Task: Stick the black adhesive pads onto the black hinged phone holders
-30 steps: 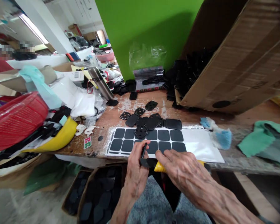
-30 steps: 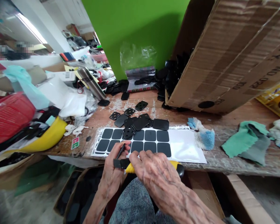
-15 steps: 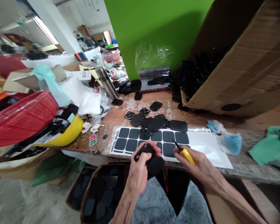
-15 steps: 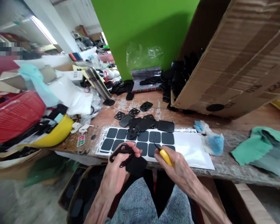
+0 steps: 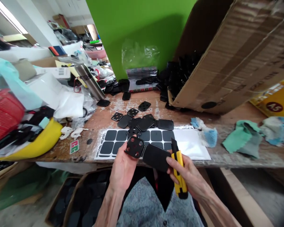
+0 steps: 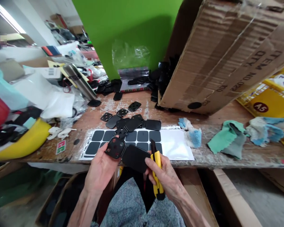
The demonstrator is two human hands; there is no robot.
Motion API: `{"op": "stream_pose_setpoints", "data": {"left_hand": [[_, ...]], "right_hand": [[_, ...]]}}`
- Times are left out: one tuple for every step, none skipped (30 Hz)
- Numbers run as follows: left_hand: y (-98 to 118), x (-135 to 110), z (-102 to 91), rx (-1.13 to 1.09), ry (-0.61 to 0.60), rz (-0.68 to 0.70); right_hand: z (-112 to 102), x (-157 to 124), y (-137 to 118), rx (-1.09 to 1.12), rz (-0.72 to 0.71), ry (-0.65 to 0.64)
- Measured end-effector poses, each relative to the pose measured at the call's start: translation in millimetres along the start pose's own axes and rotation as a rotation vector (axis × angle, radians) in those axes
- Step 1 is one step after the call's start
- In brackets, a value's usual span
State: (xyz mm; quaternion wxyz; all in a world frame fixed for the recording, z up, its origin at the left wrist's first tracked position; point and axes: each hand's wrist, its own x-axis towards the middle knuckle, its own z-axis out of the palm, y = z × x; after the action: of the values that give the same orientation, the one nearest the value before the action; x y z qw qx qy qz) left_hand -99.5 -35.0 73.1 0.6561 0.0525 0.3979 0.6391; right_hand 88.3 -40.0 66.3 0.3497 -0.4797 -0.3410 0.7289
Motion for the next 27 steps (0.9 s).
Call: {"op": "stream_pose_setpoints", "data": {"left_hand": [[1.7, 1.0, -1.2, 0.058, -0.01, 0.015], [4.8, 3.1, -2.0, 0.145, -0.014, 0.033], [9.4, 7.1, -2.1, 0.261, -0.012, 0.062], [15.3, 13.5, -1.5, 0.401, -0.008, 0.104], [22.4, 22.7, 0.0, 0.572, -0.002, 0.166], [30.1, 34.9, 2.6, 0.754, 0.004, 0.241], [37.8, 50.0, 6.5, 0.922, 0.006, 0.315], [45.1, 67.7, 11.5, 1.089, 0.01, 0.389], [51.2, 87.1, 17.6, 1.196, 0.007, 0.435], [55.6, 107.7, 24.4, 1.263, 0.008, 0.466], [58.2, 128.3, 31.9, 1.325, 0.016, 0.497], [58.7, 148.3, 39.5, 1.384, 0.02, 0.523], [57.3, 166.7, 47.1, 1.441, 0.023, 0.548], [54.3, 183.1, 54.1, 1.496, 0.022, 0.575], [50.2, 197.2, 60.4, 1.545, 0.019, 0.598], [45.6, 209.0, 65.7, 1.589, 0.014, 0.618], [41.0, 218.6, 69.8, 1.629, 0.009, 0.634], [37.0, 226.4, 72.9, 1.664, 0.003, 0.643], [34.3, 232.6, 75.0, 1.694, -0.005, 0.647], [33.0, 237.4, 76.5, 1.72, -0.018, 0.646], [33.5, 240.6, 77.5, 1.742, -0.034, 0.643], [35.7, 242.1, 78.4, 1.757, -0.053, 0.638], [39.5, 241.2, 79.4, 1.768, -0.074, 0.636], [44.3, 237.4, 80.5, 1.772, -0.098, 0.637], [49.5, 230.2, 81.7, 1.771, -0.127, 0.644], [54.5, 219.2, 82.8, 1.765, -0.161, 0.656], [58.3, 204.5, 83.6, 1.756, -0.2, 0.673]], "right_hand": [[-2.0, 1.6, -2.4, -0.014, -0.01, 0.019], [-4.2, 4.2, -5.3, -0.033, -0.02, 0.043], [-6.9, 7.9, -9.0, -0.058, -0.033, 0.069], [-10.2, 12.8, -13.6, -0.085, -0.051, 0.097], [-14.0, 18.7, -19.0, -0.111, -0.078, 0.124], [-18.1, 25.6, -24.9, -0.131, -0.108, 0.147], [-22.5, 33.0, -31.2, -0.148, -0.137, 0.162], [-26.8, 40.9, -37.3, -0.163, -0.164, 0.168], [-30.8, 48.9, -42.9, -0.178, -0.188, 0.166], [-34.3, 56.7, -47.7, -0.191, -0.207, 0.157], [-37.1, 64.3, -51.4, -0.203, -0.22, 0.149], [-39.2, 71.4, -54.0, -0.22, -0.227, 0.144], [-40.5, 77.9, -55.5, -0.241, -0.23, 0.143], [-41.3, 83.8, -56.1, -0.262, -0.227, 0.148], [-41.5, 89.0, -56.0, -0.283, -0.222, 0.155], [-41.4, 93.6, -55.4, -0.304, -0.219, 0.162], [-41.2, 97.4, -54.7, -0.325, -0.218, 0.166], [-41.0, 100.5, -54.0, -0.345, -0.218, 0.168], [-41.1, 102.8, -53.6, -0.365, -0.221, 0.171], [-41.4, 104.1, -53.6, -0.391, -0.226, 0.174], [-42.1, 104.4, -54.3, -0.421, -0.231, 0.181], [-43.1, 103.7, -55.7, -0.451, -0.239, 0.192], [-44.3, 101.8, -57.7, -0.478, -0.252, 0.207], [-45.6, 98.8, -60.4, -0.51, -0.272, 0.231], [-46.6, 94.8, -63.4, -0.55, -0.289, 0.262], [-47.1, 90.0, -66.6, -0.585, -0.295, 0.289], [-47.0, 84.6, -69.7, -0.6, -0.293, 0.301]]}}
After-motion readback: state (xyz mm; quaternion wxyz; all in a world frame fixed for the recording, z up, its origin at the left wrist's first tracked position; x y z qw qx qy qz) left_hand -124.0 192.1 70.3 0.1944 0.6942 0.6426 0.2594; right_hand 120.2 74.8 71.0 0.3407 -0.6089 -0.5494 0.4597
